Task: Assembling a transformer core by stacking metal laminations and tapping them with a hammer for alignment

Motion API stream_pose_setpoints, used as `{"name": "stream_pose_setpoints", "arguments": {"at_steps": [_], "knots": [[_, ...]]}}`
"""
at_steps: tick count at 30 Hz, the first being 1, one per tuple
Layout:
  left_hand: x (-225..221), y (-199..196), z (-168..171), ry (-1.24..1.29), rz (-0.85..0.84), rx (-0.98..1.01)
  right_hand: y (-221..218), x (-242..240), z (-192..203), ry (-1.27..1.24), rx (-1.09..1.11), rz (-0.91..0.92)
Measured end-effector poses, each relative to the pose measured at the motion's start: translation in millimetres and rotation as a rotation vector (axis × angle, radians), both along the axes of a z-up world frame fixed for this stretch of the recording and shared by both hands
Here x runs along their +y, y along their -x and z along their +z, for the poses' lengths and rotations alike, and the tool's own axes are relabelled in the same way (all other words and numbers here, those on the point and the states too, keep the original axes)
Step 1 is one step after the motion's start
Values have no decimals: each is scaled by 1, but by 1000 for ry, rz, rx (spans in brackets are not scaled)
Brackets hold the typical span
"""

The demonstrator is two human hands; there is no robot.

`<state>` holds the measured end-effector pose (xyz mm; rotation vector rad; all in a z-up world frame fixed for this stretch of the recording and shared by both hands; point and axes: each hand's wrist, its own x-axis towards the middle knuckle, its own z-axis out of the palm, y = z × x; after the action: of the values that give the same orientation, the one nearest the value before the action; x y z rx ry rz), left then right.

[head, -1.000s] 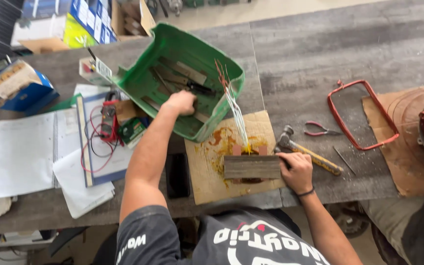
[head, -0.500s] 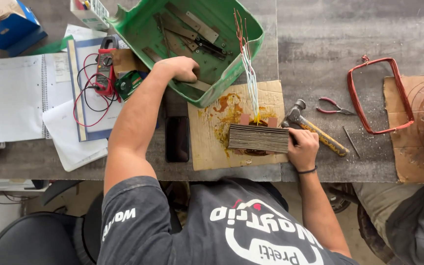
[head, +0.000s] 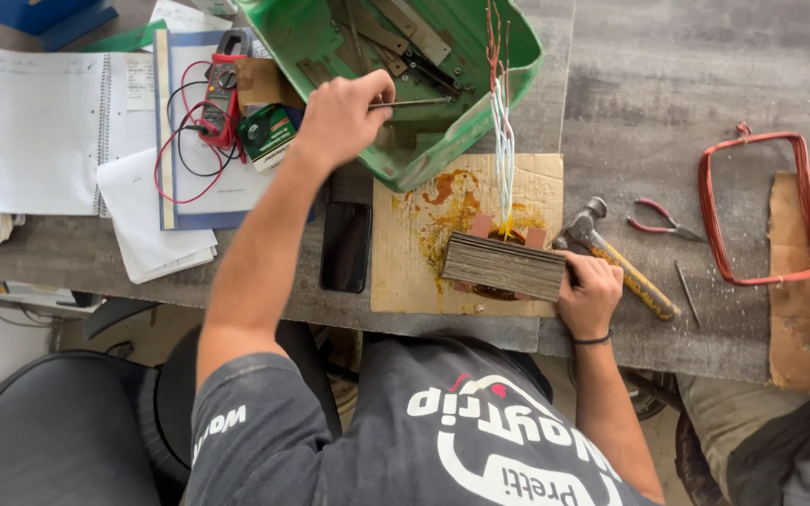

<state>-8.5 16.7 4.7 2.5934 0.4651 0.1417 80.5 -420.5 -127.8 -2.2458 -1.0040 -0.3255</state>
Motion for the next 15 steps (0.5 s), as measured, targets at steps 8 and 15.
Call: {"name": "stream_pose_setpoints", "arguments": {"at_steps": [8, 15], "knots": [[-89, 80, -12, 55, -51, -597, -10, -14, -26, -52, -4, 72], [-120, 103, 29, 153, -74, -557, -9, -9, -19, -36, 5, 24]]}}
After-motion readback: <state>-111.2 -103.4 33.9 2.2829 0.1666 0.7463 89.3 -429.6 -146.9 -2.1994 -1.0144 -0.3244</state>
